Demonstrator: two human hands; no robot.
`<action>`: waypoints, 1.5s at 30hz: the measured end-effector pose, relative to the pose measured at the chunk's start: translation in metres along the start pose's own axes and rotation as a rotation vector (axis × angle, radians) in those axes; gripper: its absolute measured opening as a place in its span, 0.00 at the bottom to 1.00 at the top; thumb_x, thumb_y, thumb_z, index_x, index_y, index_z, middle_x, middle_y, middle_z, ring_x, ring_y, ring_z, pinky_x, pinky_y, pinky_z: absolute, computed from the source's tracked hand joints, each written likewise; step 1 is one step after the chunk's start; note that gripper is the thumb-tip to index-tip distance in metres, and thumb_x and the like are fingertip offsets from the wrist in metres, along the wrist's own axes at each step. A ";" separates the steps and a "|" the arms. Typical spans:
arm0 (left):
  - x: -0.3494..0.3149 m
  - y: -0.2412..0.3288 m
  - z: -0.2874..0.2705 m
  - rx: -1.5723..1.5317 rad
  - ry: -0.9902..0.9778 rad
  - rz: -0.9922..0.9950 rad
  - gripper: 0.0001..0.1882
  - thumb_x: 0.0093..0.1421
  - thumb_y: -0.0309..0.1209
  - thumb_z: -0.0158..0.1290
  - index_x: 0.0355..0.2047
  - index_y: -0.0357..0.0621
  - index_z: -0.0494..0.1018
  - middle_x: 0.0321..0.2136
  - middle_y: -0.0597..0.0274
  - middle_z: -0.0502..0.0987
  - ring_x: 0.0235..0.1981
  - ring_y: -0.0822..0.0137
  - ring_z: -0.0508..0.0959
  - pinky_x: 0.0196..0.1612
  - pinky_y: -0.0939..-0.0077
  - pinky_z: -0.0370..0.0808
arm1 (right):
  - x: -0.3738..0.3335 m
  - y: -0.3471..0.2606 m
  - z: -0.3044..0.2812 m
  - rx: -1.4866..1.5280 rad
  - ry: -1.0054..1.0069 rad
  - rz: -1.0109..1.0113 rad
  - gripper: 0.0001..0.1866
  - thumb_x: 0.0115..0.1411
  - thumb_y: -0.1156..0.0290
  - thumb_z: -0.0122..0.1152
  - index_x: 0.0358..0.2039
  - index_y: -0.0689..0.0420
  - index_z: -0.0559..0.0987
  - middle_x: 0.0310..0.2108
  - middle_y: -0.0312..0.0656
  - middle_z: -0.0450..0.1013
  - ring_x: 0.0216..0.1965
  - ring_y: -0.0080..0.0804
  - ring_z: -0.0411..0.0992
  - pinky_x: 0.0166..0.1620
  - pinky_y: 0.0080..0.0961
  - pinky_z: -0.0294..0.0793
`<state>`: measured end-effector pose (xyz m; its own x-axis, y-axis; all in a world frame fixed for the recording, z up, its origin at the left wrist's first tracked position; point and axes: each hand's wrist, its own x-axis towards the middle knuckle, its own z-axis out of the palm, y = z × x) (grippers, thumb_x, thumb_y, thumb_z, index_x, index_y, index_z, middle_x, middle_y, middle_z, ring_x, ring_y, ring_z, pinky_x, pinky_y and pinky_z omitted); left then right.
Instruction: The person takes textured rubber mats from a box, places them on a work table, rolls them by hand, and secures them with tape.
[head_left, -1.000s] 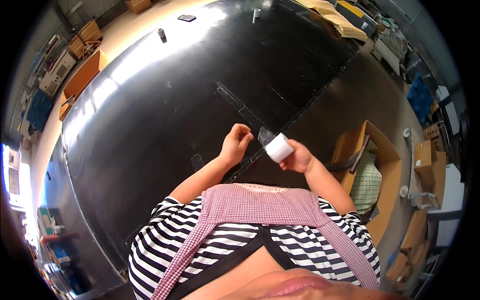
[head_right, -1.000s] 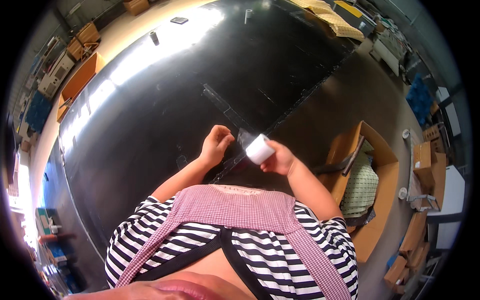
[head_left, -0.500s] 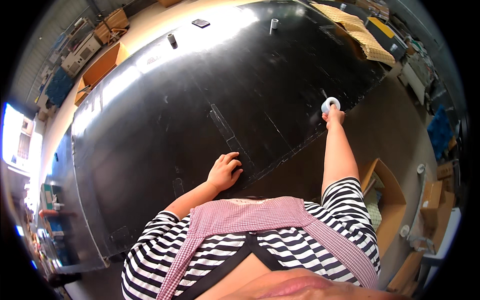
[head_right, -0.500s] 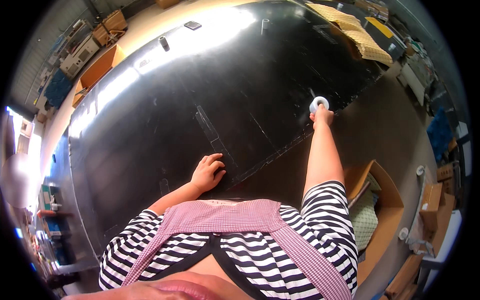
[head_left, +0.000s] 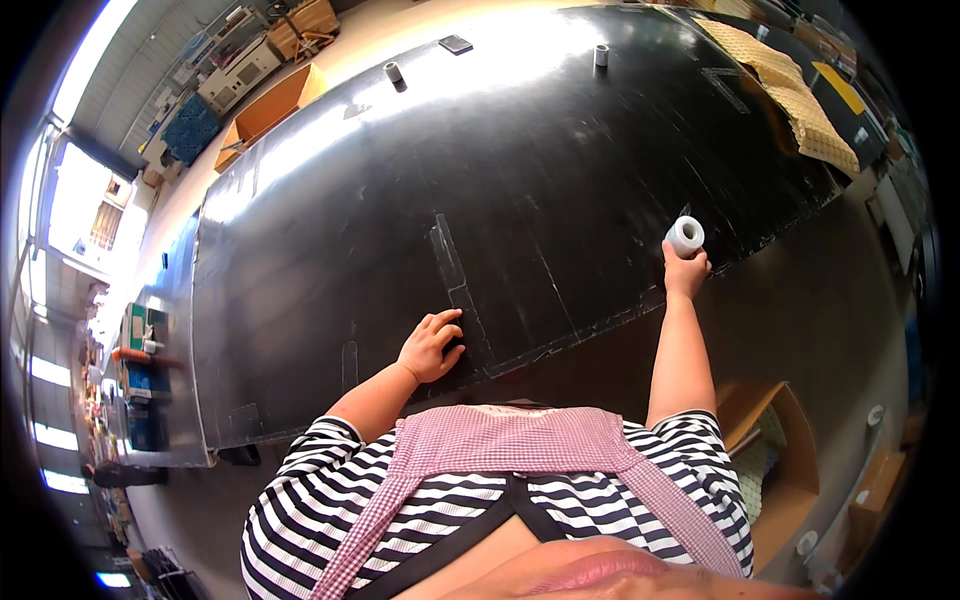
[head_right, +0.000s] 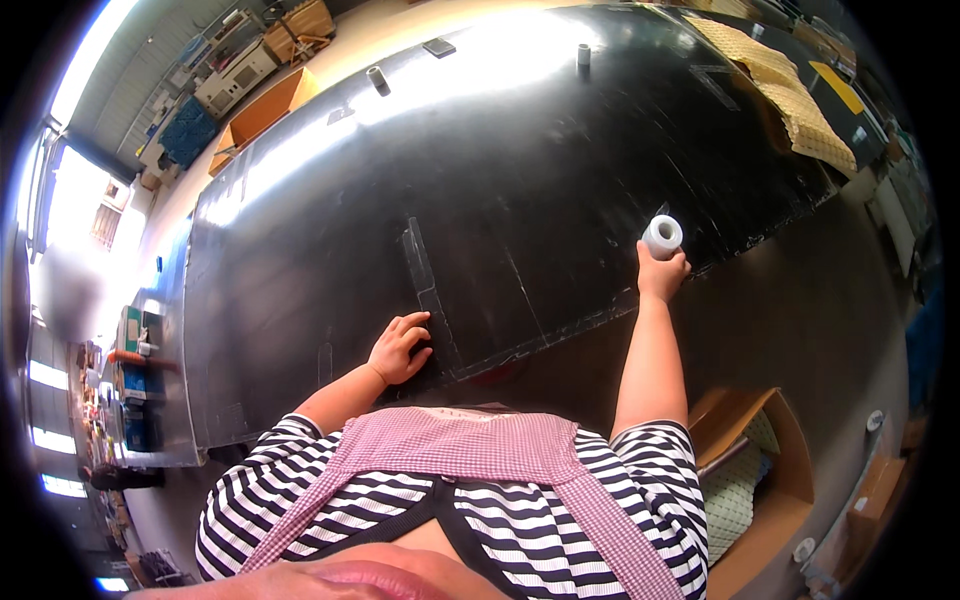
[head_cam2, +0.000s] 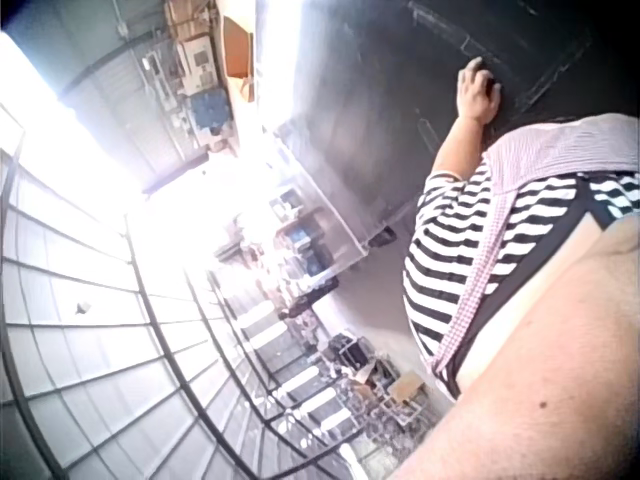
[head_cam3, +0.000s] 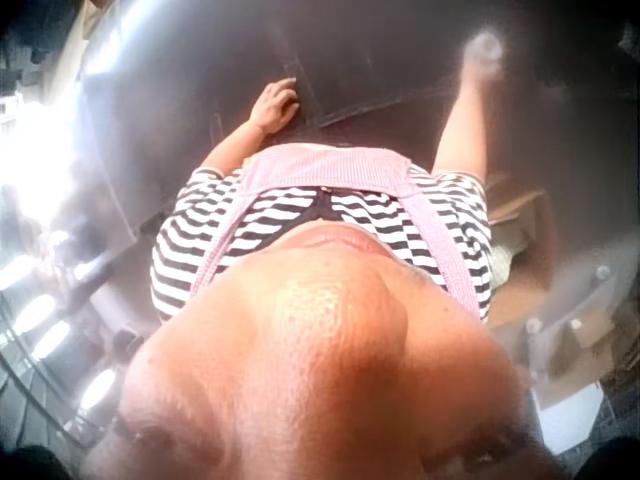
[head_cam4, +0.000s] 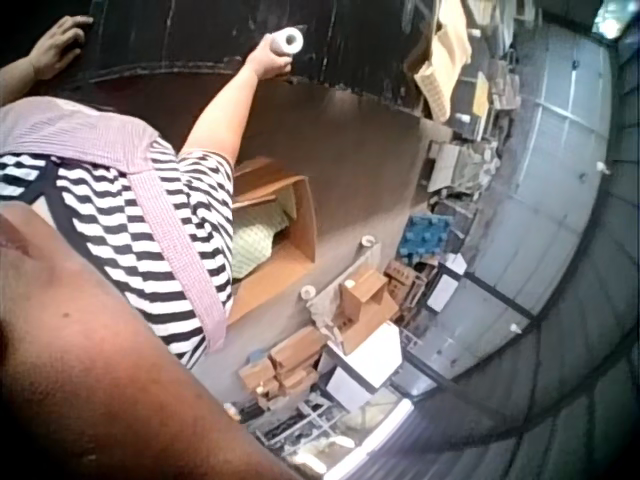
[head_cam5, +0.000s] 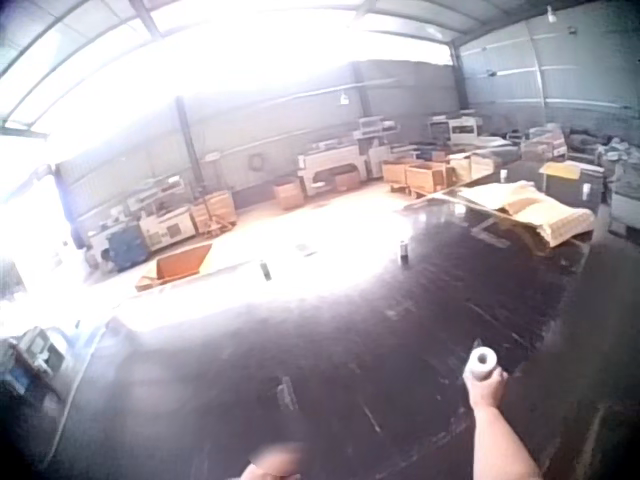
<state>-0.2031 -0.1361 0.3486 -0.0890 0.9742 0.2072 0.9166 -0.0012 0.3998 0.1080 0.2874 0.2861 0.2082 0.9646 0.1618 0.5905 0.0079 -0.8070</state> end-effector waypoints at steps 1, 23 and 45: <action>0.000 0.001 0.000 0.010 0.006 -0.010 0.13 0.57 0.32 0.62 0.40 0.47 0.73 0.60 0.54 0.70 0.51 0.50 0.73 0.57 0.59 0.72 | 0.000 -0.002 -0.002 0.021 -0.023 0.006 0.40 0.44 0.57 0.81 0.54 0.62 0.73 0.55 0.54 0.67 0.56 0.51 0.69 0.61 0.43 0.69; -0.017 -0.011 0.003 -0.122 0.035 -0.020 0.12 0.59 0.32 0.61 0.41 0.44 0.75 0.60 0.52 0.70 0.56 0.48 0.71 0.60 0.55 0.70 | 0.016 0.016 0.010 -0.081 0.013 -0.185 0.32 0.47 0.60 0.82 0.45 0.70 0.81 0.40 0.57 0.81 0.39 0.47 0.82 0.43 0.41 0.82; -0.018 -0.024 0.020 -0.139 0.105 0.002 0.11 0.58 0.34 0.61 0.38 0.45 0.75 0.57 0.56 0.72 0.56 0.51 0.71 0.59 0.58 0.70 | 0.022 0.029 0.020 0.039 0.172 -0.228 0.40 0.35 0.58 0.88 0.48 0.60 0.78 0.44 0.53 0.79 0.46 0.49 0.79 0.49 0.45 0.81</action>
<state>-0.2153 -0.1494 0.3171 -0.1343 0.9454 0.2971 0.8548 -0.0411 0.5173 0.1136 0.3138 0.2548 0.2043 0.8780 0.4329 0.6072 0.2332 -0.7595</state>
